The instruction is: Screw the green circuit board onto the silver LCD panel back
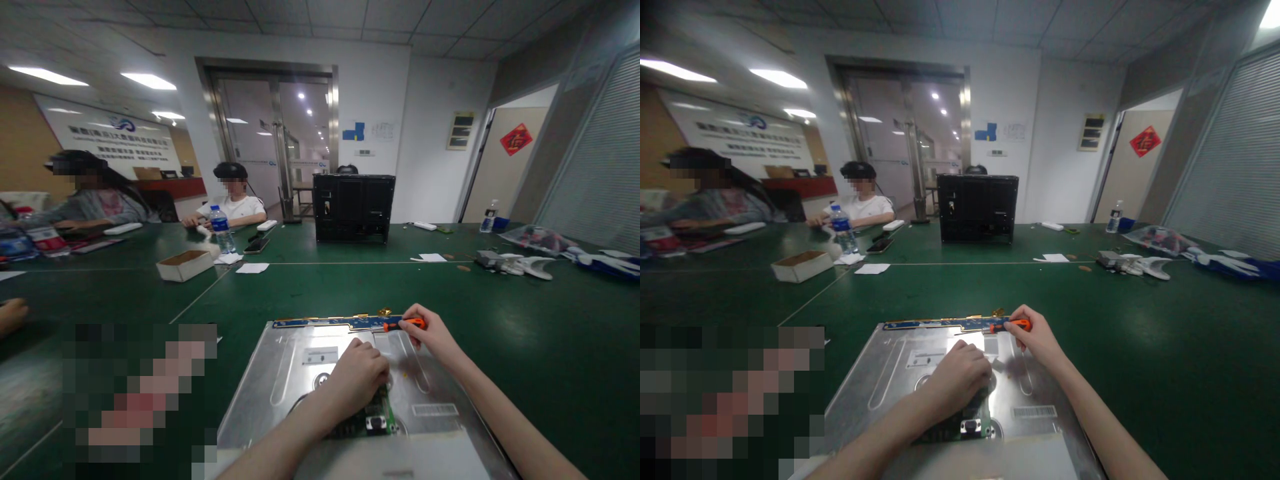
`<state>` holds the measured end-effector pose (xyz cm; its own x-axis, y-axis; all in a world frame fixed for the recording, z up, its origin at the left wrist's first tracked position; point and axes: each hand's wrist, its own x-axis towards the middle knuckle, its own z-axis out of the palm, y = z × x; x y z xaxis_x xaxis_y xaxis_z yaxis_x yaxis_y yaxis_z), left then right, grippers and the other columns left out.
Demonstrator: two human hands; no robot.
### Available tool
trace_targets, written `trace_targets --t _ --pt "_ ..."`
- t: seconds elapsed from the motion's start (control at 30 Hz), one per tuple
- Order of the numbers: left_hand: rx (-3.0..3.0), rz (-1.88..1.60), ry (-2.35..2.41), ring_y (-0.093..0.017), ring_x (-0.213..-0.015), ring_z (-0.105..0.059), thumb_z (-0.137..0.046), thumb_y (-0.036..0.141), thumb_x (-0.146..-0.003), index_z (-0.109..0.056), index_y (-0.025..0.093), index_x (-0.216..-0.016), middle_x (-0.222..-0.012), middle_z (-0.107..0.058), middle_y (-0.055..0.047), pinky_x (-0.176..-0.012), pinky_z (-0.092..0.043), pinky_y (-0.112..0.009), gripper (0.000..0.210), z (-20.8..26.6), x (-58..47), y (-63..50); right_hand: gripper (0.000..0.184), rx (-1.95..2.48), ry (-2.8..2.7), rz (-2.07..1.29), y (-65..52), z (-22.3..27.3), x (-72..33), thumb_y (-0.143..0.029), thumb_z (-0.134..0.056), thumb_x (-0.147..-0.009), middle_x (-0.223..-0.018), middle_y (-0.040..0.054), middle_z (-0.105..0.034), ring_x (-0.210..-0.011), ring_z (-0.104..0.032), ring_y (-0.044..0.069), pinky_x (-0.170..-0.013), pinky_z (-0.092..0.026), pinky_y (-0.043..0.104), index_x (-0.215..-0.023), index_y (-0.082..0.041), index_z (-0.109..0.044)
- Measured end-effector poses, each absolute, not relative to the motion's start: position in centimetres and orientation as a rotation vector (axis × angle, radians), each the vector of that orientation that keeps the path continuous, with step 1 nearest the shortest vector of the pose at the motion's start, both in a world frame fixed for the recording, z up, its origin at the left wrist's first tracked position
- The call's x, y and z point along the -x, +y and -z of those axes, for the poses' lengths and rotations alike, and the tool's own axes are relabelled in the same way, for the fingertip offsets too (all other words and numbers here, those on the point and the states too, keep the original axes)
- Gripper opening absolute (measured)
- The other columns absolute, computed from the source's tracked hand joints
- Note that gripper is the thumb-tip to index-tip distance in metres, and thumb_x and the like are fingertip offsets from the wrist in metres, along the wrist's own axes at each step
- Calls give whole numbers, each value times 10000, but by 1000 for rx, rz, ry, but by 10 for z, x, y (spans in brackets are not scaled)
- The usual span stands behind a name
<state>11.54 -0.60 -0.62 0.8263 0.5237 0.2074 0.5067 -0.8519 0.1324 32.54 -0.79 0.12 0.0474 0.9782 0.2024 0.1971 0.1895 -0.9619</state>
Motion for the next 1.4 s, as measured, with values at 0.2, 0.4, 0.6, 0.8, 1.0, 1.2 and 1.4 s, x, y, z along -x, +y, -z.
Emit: trace_targets --t 0.2,0.4,0.6,0.8,1.0,1.2,1.4 --pt "-2814 -386 845 -199 -855 -620 -676 162 -883 -732 216 -836 -841 -715 -15 -778 -345 -328 91 5 -112 -7 377 1222 -1389 -918 -7 0 -327 -494 -775 -704 -445 -92 -505 -373 -457 99 -391 -368 210 -765 -213 -531" --pt "-2730 -371 822 -193 -844 -619 -663 87 -793 -736 221 -850 -849 -714 -12 -807 -350 -334 163 -2 -107 -7 383 1224 -1357 -902 -10 -3 -329 -485 -799 -685 -450 -91 -504 -380 -470 104 -397 -365 210 -763 -215 -539" --pt "-2727 -380 863 -201 -840 -631 -657 133 -807 -719 198 -831 -855 -720 -30 -804 -365 -333 93 -3 -107 -7 441 1201 -1255 -870 -14 -9 -326 -548 -778 -699 -441 -82 -520 -385 -461 121 -417 -373 231 -877 -224 -538" --pt "-2702 -416 878 -199 -837 -638 -687 127 -812 -716 193 -819 -844 -727 -21 -795 -362 -325 73 -2 -107 -7 538 1147 -1111 -823 -15 -14 -324 -667 -765 -644 -479 -74 -485 -388 -425 115 -382 -334 236 -842 -230 -521" --pt "-2692 -399 892 -201 -861 -643 -694 148 -845 -728 203 -830 -861 -733 -19 -816 -362 -322 67 0 -108 -6 551 1117 -1058 -748 -14 -17 -327 -726 -719 -667 -495 -48 -484 -406 -413 113 -374 -343 242 -790 -210 -574" --pt "-2687 -398 908 -198 -858 -638 -706 145 -848 -732 198 -831 -852 -725 -17 -812 -369 -318 62 1 -109 -6 554 1124 -1159 -721 -12 -30 -320 -761 -638 -729 -650 27 -647 -461 -547 143 -392 -441 254 -768 -221 -521" --pt "-2680 -391 887 -202 -850 -645 -711 153 -848 -728 196 -828 -854 -733 -15 -803 -372 -320 51 -1 -109 -6 469 1131 -1292 -689 -4 -48 -301 -666 -671 -781 -722 25 -690 -481 -600 168 -409 -470 270 -883 -246 -490"
